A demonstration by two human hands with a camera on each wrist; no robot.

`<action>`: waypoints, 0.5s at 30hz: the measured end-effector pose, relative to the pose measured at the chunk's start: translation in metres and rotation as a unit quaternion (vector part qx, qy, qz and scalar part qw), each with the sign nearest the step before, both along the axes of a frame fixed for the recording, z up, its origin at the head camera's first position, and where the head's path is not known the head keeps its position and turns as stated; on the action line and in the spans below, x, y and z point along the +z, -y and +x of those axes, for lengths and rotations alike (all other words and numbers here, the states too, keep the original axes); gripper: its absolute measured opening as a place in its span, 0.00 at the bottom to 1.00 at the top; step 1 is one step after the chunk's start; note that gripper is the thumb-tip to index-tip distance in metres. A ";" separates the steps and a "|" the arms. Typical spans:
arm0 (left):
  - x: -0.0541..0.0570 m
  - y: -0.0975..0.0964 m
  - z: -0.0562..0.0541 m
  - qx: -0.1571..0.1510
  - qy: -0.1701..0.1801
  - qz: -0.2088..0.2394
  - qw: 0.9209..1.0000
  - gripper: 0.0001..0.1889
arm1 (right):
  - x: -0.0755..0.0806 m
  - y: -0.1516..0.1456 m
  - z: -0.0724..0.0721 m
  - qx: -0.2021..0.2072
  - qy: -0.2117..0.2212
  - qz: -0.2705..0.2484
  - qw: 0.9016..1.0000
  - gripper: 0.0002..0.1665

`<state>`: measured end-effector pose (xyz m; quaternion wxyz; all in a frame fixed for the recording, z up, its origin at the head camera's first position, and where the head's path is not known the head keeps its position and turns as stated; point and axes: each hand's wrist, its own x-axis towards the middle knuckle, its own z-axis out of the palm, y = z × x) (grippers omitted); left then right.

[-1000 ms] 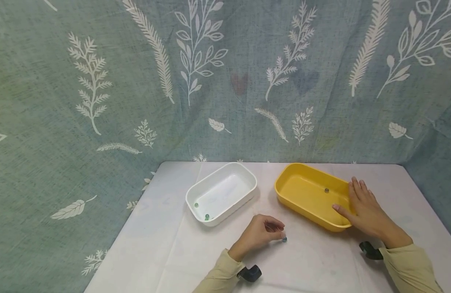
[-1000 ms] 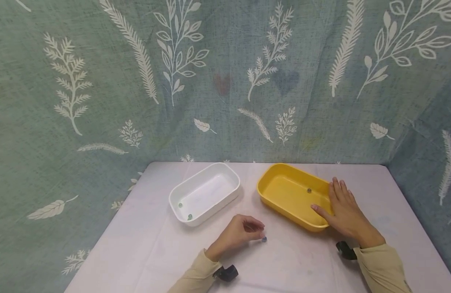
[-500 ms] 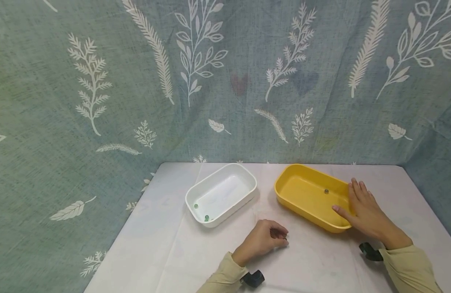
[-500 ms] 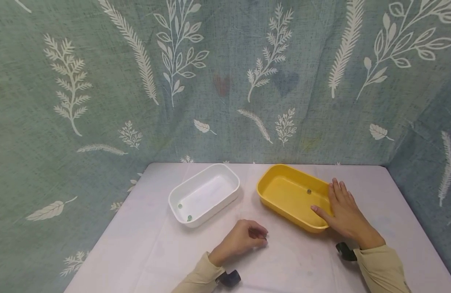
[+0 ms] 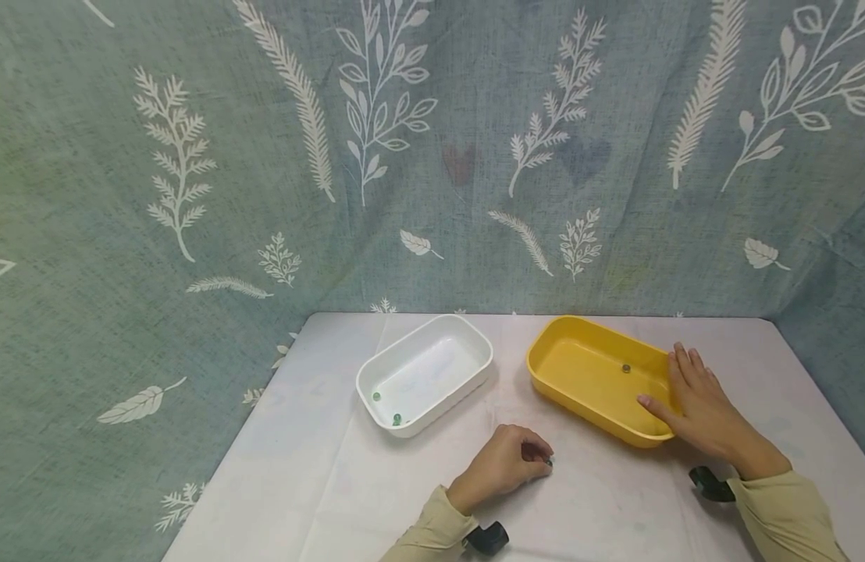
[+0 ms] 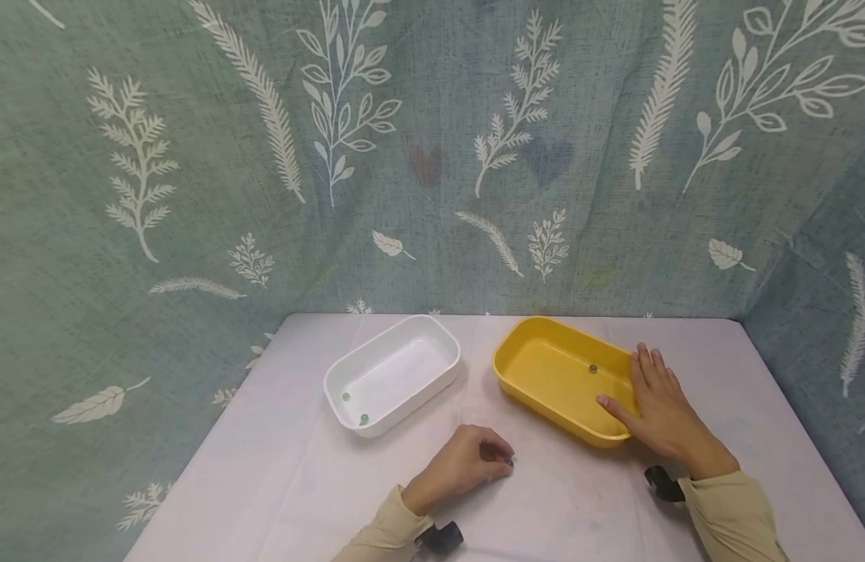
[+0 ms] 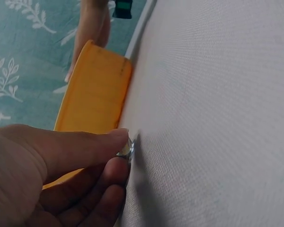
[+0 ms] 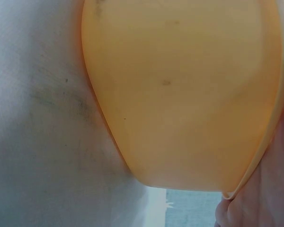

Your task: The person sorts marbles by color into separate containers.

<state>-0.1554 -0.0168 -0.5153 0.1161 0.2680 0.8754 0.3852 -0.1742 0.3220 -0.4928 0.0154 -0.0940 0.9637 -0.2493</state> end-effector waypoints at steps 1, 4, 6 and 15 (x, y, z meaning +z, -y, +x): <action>0.000 0.000 0.000 0.000 -0.001 0.000 1.000 0.09 | 0.000 0.000 0.000 0.000 0.001 0.001 1.000 0.64; 0.001 0.001 -0.001 0.002 -0.003 0.004 1.000 0.09 | 0.000 0.000 0.000 -0.001 0.001 0.004 1.000 0.65; 0.001 0.002 -0.001 0.006 0.000 0.013 1.000 0.09 | 0.000 0.000 0.000 -0.001 0.000 0.004 1.000 0.65; 0.006 0.010 -0.005 0.041 0.033 0.065 0.996 0.07 | 0.001 0.000 0.001 -0.001 0.000 0.004 1.000 0.64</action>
